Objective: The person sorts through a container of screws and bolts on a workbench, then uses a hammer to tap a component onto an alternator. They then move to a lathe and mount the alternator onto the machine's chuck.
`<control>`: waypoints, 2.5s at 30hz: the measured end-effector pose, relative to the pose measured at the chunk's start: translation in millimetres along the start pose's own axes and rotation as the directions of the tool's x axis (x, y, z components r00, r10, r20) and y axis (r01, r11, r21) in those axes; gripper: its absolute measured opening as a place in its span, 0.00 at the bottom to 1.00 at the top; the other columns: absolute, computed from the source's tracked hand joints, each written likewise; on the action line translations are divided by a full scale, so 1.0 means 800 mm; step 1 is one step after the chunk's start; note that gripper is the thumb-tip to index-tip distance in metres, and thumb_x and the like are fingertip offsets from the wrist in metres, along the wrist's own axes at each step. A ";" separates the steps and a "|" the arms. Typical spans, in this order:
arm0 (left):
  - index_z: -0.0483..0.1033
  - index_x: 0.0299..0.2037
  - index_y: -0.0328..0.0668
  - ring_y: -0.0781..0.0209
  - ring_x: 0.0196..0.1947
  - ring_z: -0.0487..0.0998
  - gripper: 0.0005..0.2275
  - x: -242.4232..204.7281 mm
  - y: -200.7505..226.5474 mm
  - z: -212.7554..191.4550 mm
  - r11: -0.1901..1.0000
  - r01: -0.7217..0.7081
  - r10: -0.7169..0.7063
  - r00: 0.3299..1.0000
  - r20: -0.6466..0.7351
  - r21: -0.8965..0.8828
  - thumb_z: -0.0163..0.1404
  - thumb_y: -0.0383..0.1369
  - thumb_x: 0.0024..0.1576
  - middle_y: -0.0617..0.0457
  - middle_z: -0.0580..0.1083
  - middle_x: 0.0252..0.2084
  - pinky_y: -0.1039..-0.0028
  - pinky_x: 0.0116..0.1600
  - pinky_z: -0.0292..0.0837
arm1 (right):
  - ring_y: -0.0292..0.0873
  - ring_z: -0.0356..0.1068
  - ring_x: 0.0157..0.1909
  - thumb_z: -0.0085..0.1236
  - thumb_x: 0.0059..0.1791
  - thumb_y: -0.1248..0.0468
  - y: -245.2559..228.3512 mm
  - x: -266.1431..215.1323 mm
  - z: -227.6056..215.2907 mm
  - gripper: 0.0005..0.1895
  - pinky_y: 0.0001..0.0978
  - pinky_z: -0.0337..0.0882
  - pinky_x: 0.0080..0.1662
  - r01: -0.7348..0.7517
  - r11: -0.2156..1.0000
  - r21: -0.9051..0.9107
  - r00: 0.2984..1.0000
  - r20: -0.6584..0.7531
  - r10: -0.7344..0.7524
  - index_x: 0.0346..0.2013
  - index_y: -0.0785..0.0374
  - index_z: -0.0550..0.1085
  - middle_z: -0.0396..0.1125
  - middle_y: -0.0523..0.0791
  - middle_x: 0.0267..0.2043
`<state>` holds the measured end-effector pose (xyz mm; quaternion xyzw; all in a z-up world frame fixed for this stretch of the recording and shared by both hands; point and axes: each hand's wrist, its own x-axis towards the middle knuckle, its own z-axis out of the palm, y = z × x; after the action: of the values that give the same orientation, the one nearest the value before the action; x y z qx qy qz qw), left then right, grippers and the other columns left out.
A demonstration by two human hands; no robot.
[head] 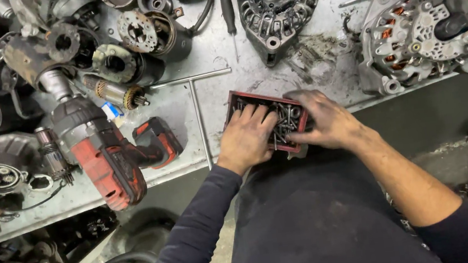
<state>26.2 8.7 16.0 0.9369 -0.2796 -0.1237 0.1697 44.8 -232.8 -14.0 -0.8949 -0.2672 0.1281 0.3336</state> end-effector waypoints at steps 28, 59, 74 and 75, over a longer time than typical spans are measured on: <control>0.76 0.40 0.44 0.53 0.47 0.75 0.10 -0.030 -0.005 0.046 0.986 -0.088 0.138 0.904 -0.405 0.140 0.55 0.35 0.51 0.52 0.76 0.44 0.66 0.46 0.71 | 0.59 0.76 0.43 0.64 0.40 0.65 -0.109 0.030 -0.010 0.43 0.49 0.78 0.44 -0.220 0.901 -0.374 0.857 0.368 0.361 0.68 0.54 0.59 0.54 0.54 0.68; 0.73 0.58 0.45 0.44 0.53 0.70 0.39 -0.005 0.012 -0.008 0.944 0.276 -0.275 0.961 0.034 -0.179 0.67 0.55 0.37 0.44 0.71 0.50 0.52 0.56 0.67 | 0.47 0.77 0.48 0.69 0.44 0.56 -0.050 -0.037 0.028 0.19 0.39 0.75 0.49 -0.079 0.994 -0.080 0.991 -0.110 0.070 0.46 0.62 0.78 0.69 0.46 0.64; 0.74 0.49 0.39 0.45 0.58 0.70 0.30 -0.001 -0.009 -0.006 0.983 0.050 -0.069 0.992 -0.102 -0.179 0.66 0.41 0.36 0.46 0.72 0.58 0.56 0.59 0.68 | 0.49 0.73 0.49 0.62 0.46 0.55 -0.048 -0.028 0.008 0.17 0.45 0.72 0.51 0.070 0.977 -0.203 0.996 0.069 -0.057 0.47 0.57 0.79 0.72 0.43 0.58; 0.73 0.51 0.38 0.46 0.56 0.71 0.31 0.005 -0.002 -0.011 0.981 0.076 -0.077 0.997 0.001 -0.176 0.66 0.41 0.36 0.47 0.73 0.55 0.56 0.57 0.68 | 0.50 0.73 0.52 0.62 0.47 0.54 -0.044 -0.030 0.011 0.18 0.45 0.72 0.54 0.072 0.979 -0.192 0.995 0.076 -0.059 0.48 0.58 0.79 0.72 0.45 0.58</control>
<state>33.1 9.9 23.3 0.9285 -0.2310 -0.1517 0.2479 8.1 -219.4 4.1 -0.9089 -0.3192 0.1215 0.2393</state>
